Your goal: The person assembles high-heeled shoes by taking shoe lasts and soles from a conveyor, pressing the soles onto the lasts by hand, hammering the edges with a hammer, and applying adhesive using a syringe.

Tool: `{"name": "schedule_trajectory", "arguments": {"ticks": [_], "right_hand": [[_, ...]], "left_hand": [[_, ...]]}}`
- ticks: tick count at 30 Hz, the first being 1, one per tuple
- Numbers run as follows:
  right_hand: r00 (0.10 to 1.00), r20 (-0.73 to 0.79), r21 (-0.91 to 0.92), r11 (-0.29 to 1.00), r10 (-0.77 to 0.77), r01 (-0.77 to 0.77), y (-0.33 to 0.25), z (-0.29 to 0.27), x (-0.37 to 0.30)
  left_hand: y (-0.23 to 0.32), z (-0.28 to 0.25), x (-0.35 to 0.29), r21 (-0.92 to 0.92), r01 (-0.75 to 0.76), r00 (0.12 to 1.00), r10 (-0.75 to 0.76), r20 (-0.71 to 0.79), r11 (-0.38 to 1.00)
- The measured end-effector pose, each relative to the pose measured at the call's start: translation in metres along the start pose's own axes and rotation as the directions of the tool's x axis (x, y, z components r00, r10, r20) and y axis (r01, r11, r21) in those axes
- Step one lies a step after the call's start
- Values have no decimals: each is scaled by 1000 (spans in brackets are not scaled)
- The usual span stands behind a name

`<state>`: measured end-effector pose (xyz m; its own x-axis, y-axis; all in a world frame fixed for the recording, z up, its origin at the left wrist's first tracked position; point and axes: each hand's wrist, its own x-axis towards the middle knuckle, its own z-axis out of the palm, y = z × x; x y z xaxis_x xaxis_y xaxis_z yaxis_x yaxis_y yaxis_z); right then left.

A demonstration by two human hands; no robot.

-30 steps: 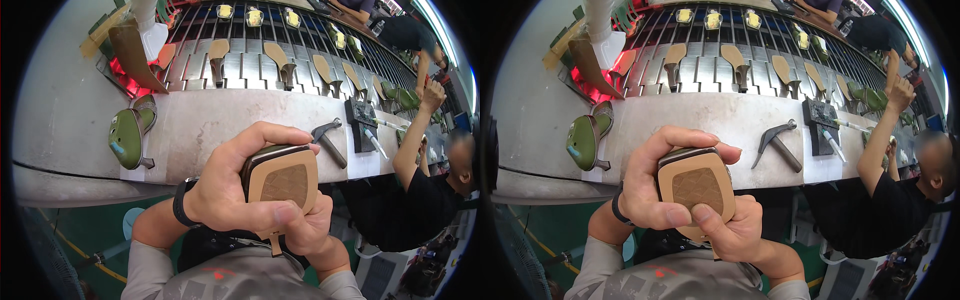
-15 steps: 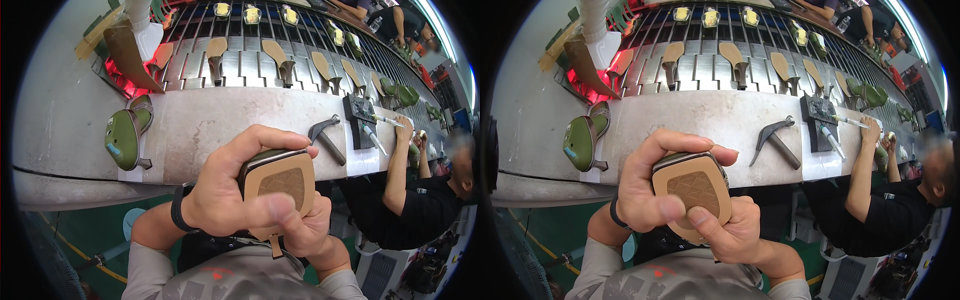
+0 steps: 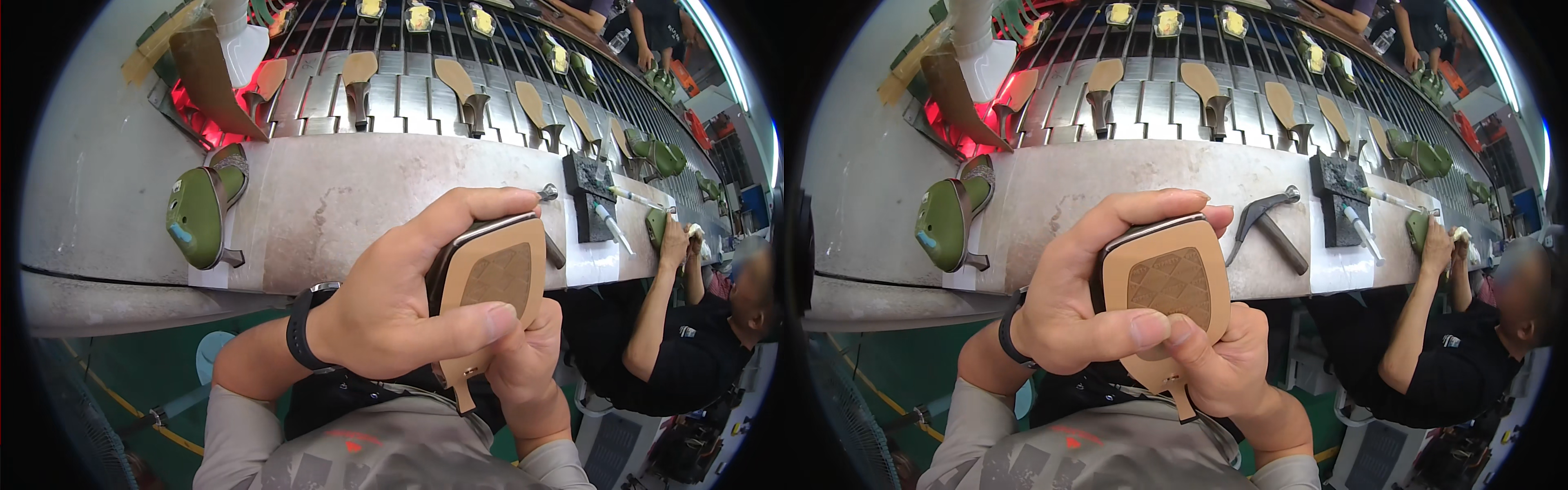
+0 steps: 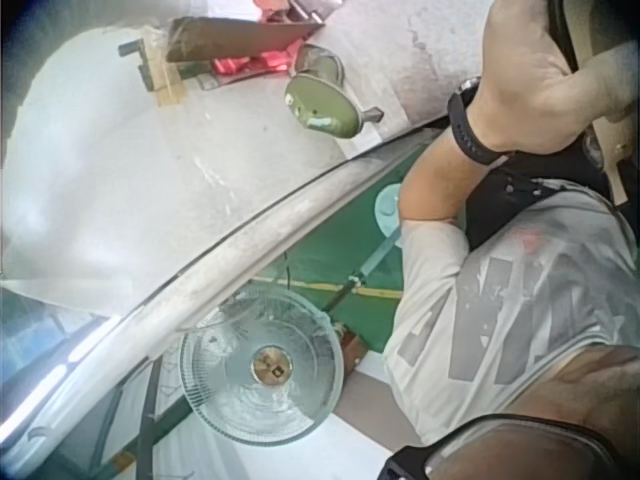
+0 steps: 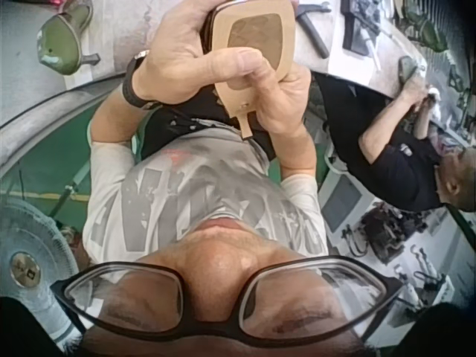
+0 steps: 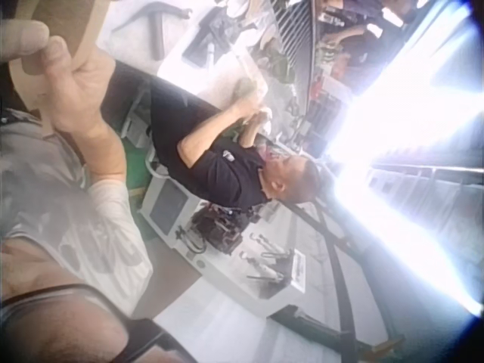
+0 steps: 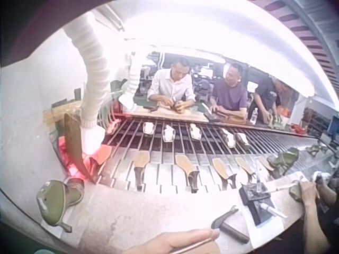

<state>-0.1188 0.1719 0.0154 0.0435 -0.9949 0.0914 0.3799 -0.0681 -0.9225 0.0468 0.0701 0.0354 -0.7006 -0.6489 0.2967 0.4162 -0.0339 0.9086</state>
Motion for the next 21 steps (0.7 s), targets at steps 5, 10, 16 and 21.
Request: {"name": "schedule_trajectory", "arguments": {"ticks": [5,10,16,21], "right_hand": [[997,-64,-26,998,49,-51,-10,3,1],[990,-132,-182,981,44,-68,-12,7,9],[972,-169,-111,977,163,-183,-27,-10,38],[973,-163,-36,984,164,-172,-32,-20,48]], "left_hand": [[5,3,5,-51,42,999,-42,-8,998],[4,-1,14,-7,42,999,-42,-17,999],[-16,-28,47,-220,74,997,-68,36,973],[-23,-34,56,38,-130,990,127,69,991]]}}
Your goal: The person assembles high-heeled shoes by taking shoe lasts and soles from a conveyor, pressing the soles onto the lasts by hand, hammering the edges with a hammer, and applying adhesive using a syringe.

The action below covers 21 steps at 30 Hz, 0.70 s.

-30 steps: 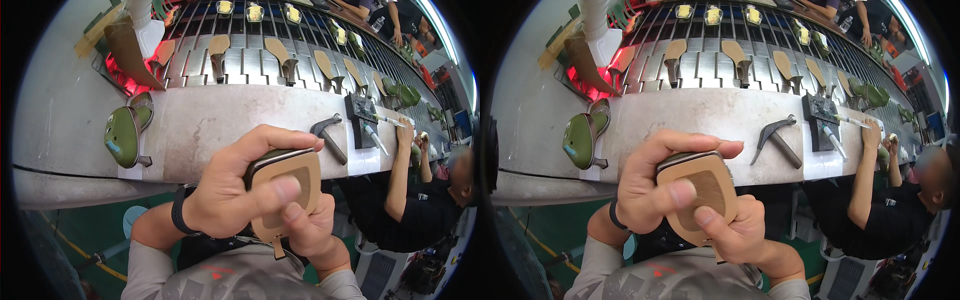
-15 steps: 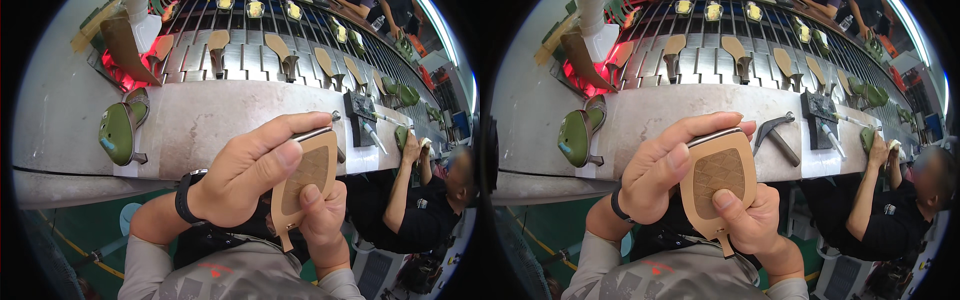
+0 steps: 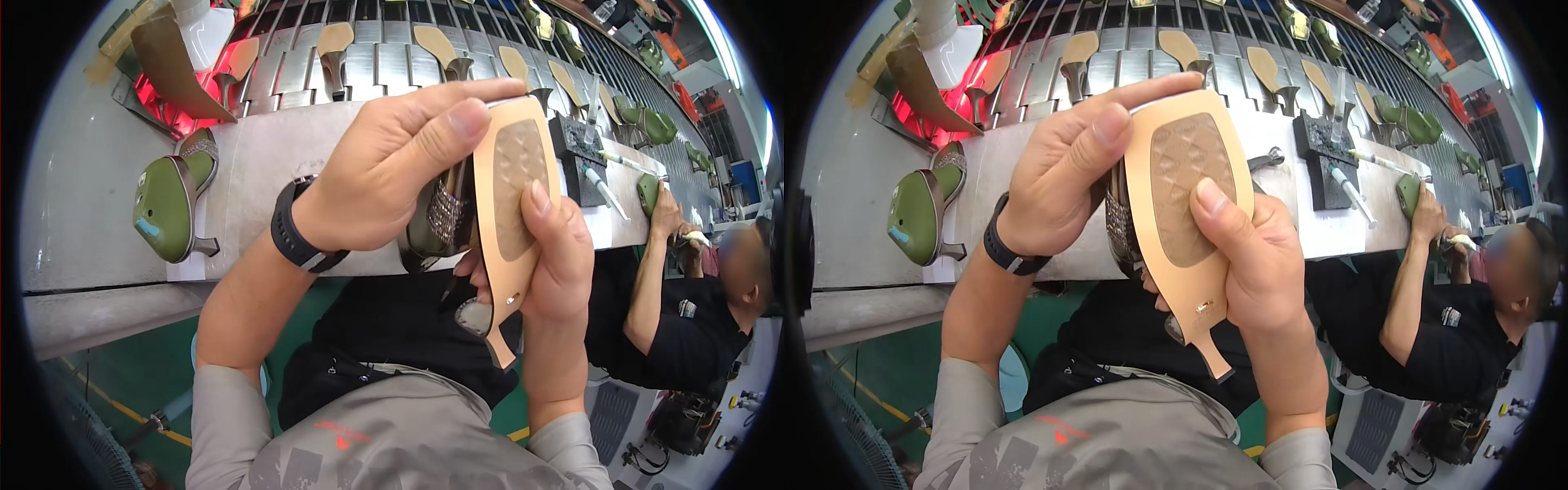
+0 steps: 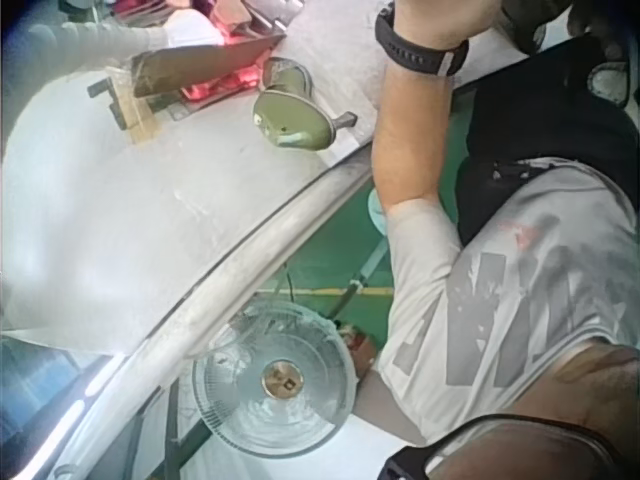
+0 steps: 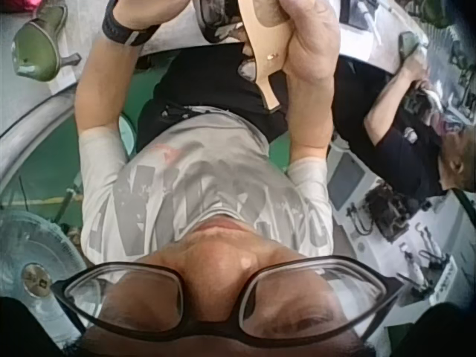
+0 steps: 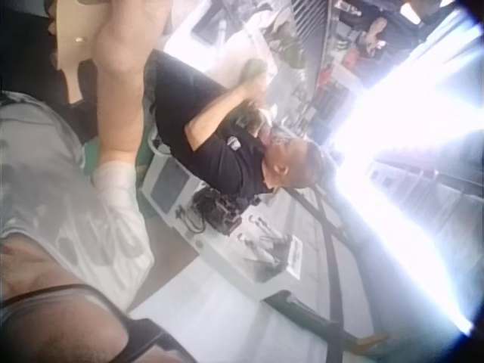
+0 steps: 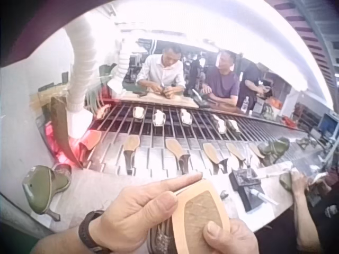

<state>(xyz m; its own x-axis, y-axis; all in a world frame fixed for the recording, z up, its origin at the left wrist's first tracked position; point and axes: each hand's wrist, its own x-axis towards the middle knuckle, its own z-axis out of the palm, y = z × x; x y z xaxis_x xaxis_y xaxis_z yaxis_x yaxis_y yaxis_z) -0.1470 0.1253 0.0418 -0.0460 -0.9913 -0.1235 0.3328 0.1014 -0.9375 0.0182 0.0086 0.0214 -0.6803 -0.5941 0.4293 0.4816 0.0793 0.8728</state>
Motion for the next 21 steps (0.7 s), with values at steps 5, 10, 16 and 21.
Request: {"name": "schedule_trajectory", "arguments": {"ticks": [5,10,16,21], "right_hand": [[999,14,19,999,-39,39,-3,-1,4],[995,-22,-100,991,-94,91,1,-3,9],[996,-24,-223,972,-85,78,-2,-2,5],[963,14,-144,953,-269,268,33,0,-28]], "left_hand": [[1,-7,5,157,-24,1000,21,24,987],[0,-11,4,220,-42,996,25,83,975],[6,2,-4,-11,68,997,-67,37,998],[26,21,-39,-3,147,972,-145,-185,989]]}}
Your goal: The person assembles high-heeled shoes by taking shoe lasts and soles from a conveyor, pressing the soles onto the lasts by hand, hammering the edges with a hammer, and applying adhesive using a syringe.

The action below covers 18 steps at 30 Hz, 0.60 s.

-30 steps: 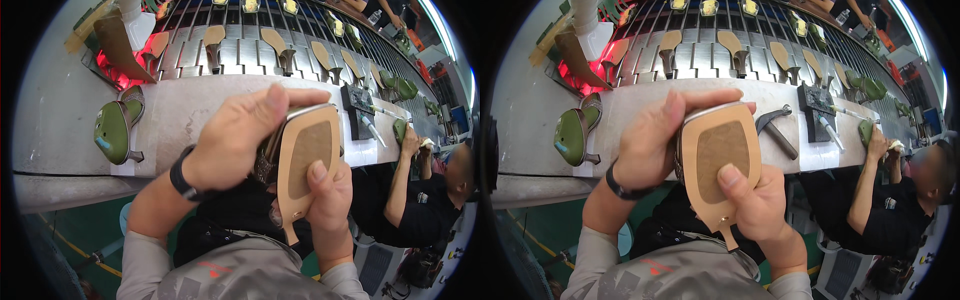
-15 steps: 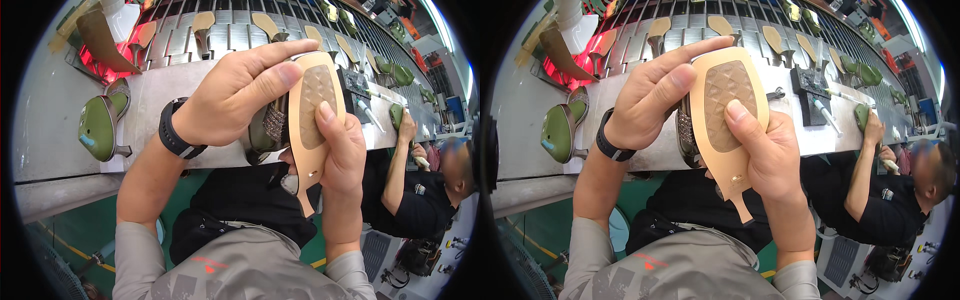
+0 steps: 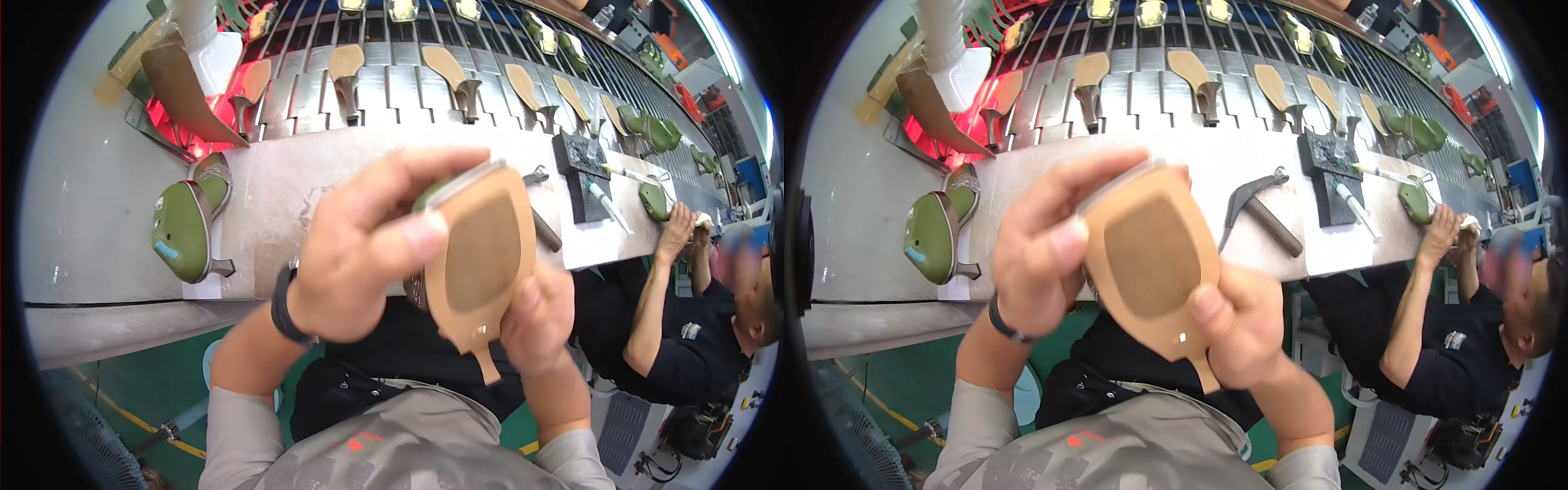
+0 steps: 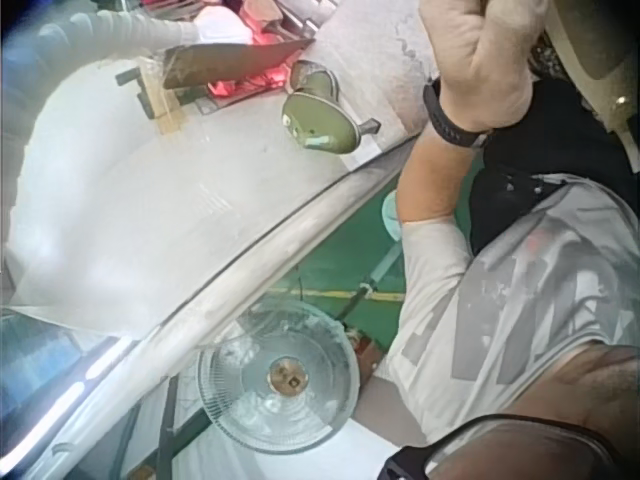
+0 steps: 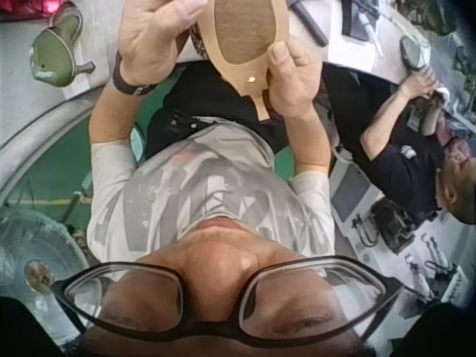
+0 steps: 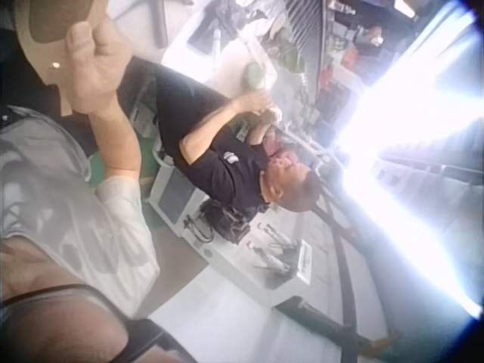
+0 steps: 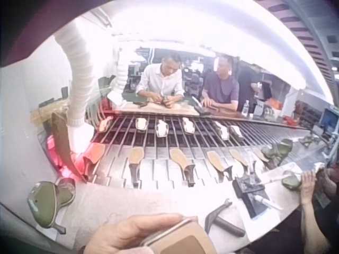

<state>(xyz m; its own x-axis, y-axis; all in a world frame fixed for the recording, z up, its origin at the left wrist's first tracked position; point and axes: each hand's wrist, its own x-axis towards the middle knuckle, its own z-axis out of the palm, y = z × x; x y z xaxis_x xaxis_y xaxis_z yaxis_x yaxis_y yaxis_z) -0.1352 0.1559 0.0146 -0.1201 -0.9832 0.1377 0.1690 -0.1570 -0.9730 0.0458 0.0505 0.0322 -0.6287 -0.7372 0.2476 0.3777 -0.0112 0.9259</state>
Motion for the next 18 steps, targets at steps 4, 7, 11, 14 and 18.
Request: {"name": "schedule_trajectory", "arguments": {"ticks": [4,7,11,14,18], "right_hand": [[983,142,-287,946,-116,153,0,3,-19],[946,231,-296,910,-227,290,6,20,-23],[937,242,-301,898,-253,321,5,33,-20],[927,304,-341,883,-220,322,4,37,-13],[914,333,-263,909,-229,324,8,42,-5]], "left_hand": [[2,6,-37,204,-138,989,126,74,969],[3,8,-53,64,-184,981,187,-47,981],[15,1,-59,96,-127,978,141,-154,987],[22,-5,-60,252,-132,978,167,-123,959],[23,-3,-57,345,-138,936,236,-261,928]]}}
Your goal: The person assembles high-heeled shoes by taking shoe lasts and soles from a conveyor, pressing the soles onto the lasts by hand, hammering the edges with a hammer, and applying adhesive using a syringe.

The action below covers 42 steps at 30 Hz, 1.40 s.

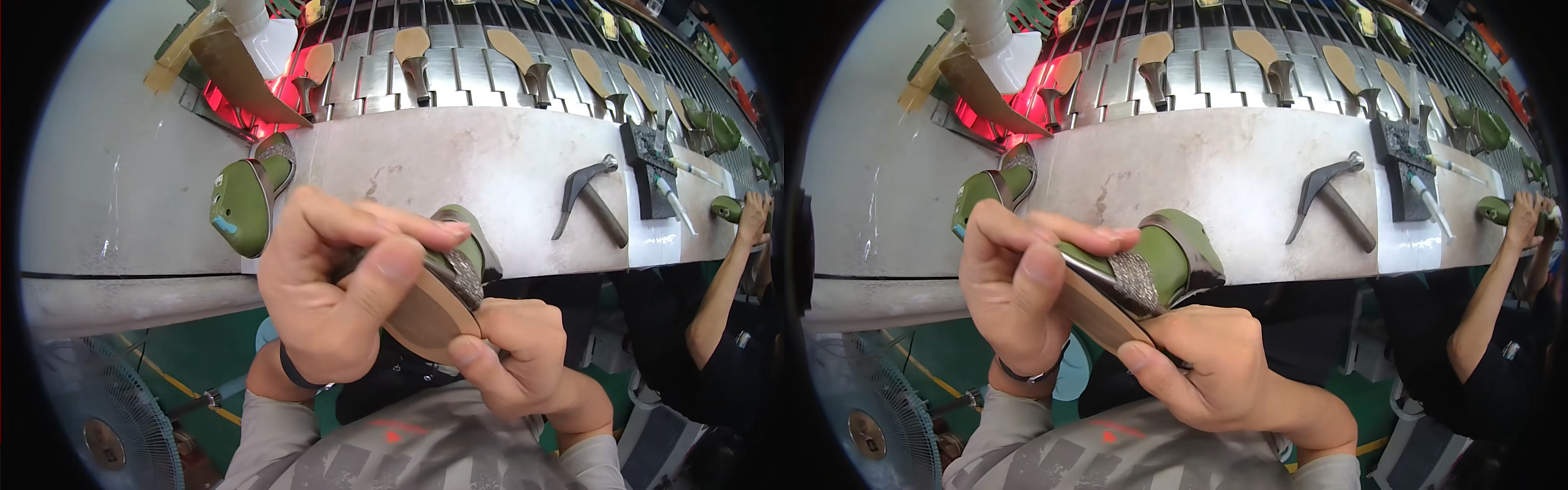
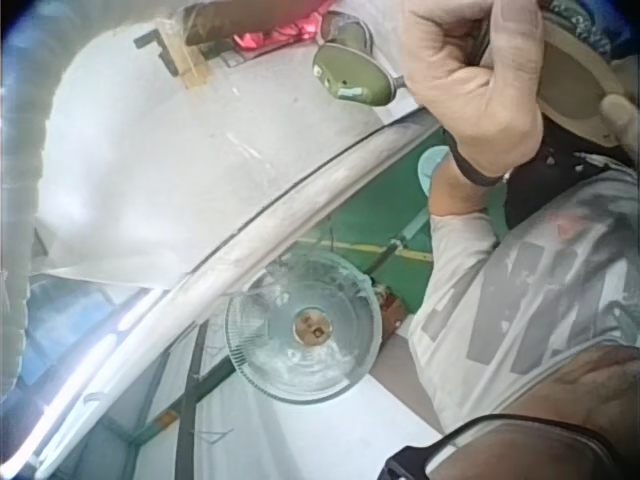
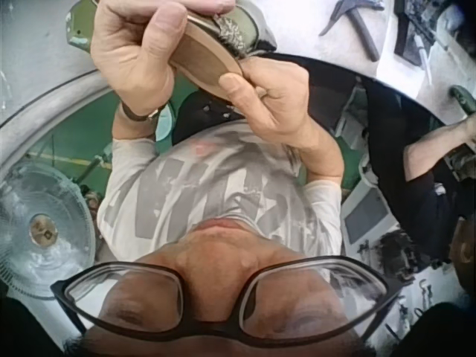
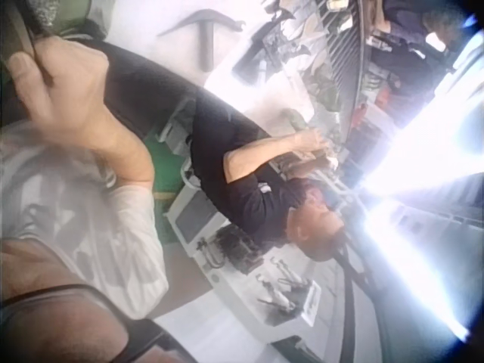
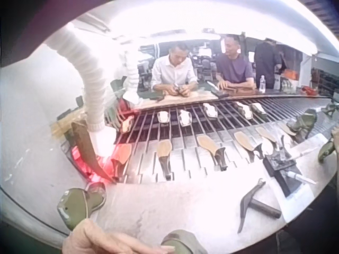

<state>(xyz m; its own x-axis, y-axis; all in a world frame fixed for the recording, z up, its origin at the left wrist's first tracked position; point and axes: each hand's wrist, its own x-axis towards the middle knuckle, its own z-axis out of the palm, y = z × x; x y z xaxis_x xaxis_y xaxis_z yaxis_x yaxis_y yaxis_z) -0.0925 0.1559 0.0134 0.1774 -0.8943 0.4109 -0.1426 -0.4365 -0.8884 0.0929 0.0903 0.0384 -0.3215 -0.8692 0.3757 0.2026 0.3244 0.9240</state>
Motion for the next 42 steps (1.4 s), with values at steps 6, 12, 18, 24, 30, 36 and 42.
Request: {"name": "schedule_trajectory", "arguments": {"ticks": [6,12,18,24,30,36,42], "right_hand": [[1000,16,-40,999,21,-21,-3,3,3],[988,-97,-140,981,118,-131,-8,5,11],[882,-107,429,821,460,-376,10,-37,54],[870,5,519,742,493,-423,-6,-45,37],[842,-117,484,771,526,-414,16,-31,33],[844,-136,462,787,518,-409,18,-26,39],[870,-145,409,829,471,-381,26,-27,39]], "left_hand": [[4,1,4,43,51,992,-46,-114,998],[6,-5,30,318,56,997,-71,36,946],[-23,18,96,-579,289,957,-245,155,762],[-56,30,125,-585,299,949,-168,268,754],[-63,33,131,-591,286,951,-149,271,754],[-67,31,134,-592,289,951,-159,264,752],[-67,30,134,-589,298,949,-166,268,751]]}}
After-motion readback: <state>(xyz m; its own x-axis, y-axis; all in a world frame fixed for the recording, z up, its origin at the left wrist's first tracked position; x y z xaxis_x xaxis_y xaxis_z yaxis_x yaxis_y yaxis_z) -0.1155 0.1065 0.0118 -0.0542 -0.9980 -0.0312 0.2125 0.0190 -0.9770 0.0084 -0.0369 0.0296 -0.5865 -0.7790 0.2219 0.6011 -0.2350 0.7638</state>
